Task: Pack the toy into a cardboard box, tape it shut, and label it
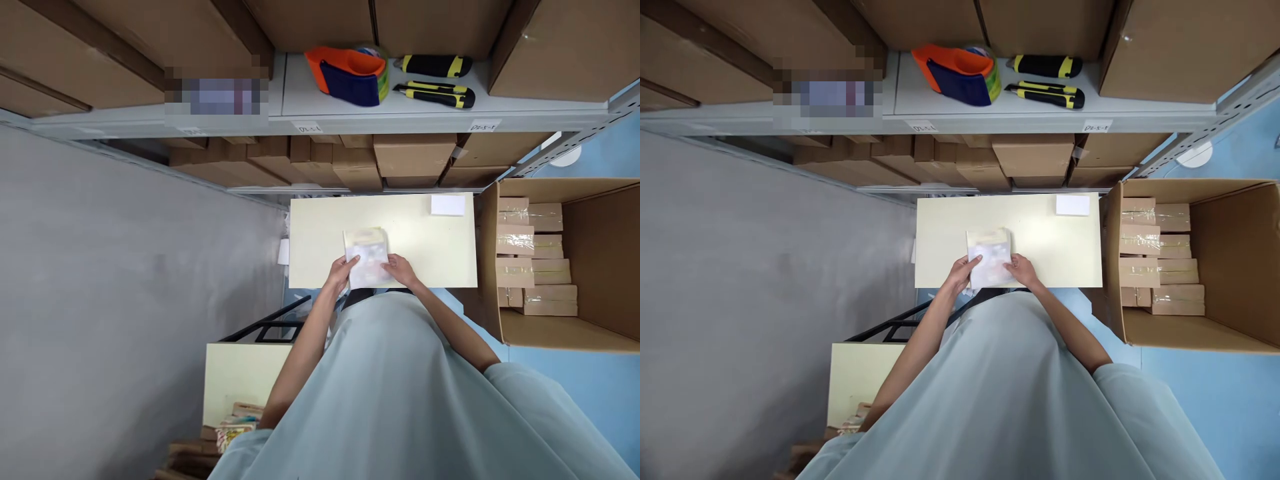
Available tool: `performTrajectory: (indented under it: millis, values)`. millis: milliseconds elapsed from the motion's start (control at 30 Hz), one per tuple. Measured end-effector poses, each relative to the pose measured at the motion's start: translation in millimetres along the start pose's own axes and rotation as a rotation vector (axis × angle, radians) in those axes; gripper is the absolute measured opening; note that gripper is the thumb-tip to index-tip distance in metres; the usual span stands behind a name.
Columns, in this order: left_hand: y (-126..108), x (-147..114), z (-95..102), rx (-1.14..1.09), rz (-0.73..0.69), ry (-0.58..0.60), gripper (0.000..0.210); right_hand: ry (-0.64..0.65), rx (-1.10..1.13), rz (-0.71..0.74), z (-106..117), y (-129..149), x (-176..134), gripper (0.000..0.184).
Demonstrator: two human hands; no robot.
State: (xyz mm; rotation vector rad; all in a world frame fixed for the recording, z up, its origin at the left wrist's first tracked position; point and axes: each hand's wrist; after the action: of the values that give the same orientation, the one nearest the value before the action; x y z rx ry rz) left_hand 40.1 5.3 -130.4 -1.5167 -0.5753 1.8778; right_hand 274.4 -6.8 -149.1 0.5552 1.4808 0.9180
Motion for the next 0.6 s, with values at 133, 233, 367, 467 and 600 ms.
performTrajectory:
  millis: [133, 233, 367, 467, 600]
  values:
    - [-3, -1, 16.9, -0.254, -0.022, 0.156, 0.072, -0.06, 0.162, 0.056, -16, 10, 1, 0.026]
    - [-6, 6, 37.1, -0.29, -0.005, 0.176, 0.074, -0.081, 0.253, 0.023, -34, 17, 2, 0.041]
    - [-2, 17, 78.8, -0.317, -0.002, 0.206, 0.068, -0.098, 0.33, -0.042, -64, 28, 9, 0.066]
    - [10, 29, 118.9, -0.313, 0.007, 0.158, 0.063, -0.099, 0.352, -0.047, -95, 42, 23, 0.071]
    - [31, 60, 175.3, -0.259, 0.004, 0.067, 0.064, -0.088, 0.357, -0.015, -146, 62, 55, 0.066]
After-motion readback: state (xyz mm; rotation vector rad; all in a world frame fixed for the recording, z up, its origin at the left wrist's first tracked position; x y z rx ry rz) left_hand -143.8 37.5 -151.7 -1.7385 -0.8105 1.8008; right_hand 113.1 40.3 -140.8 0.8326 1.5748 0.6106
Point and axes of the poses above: each hand's wrist, its own x-axis towards the middle knuckle, its own z-axis out of the back of the hand, y = z × x, and after that the axes turned 7 degrees about x, right-handed
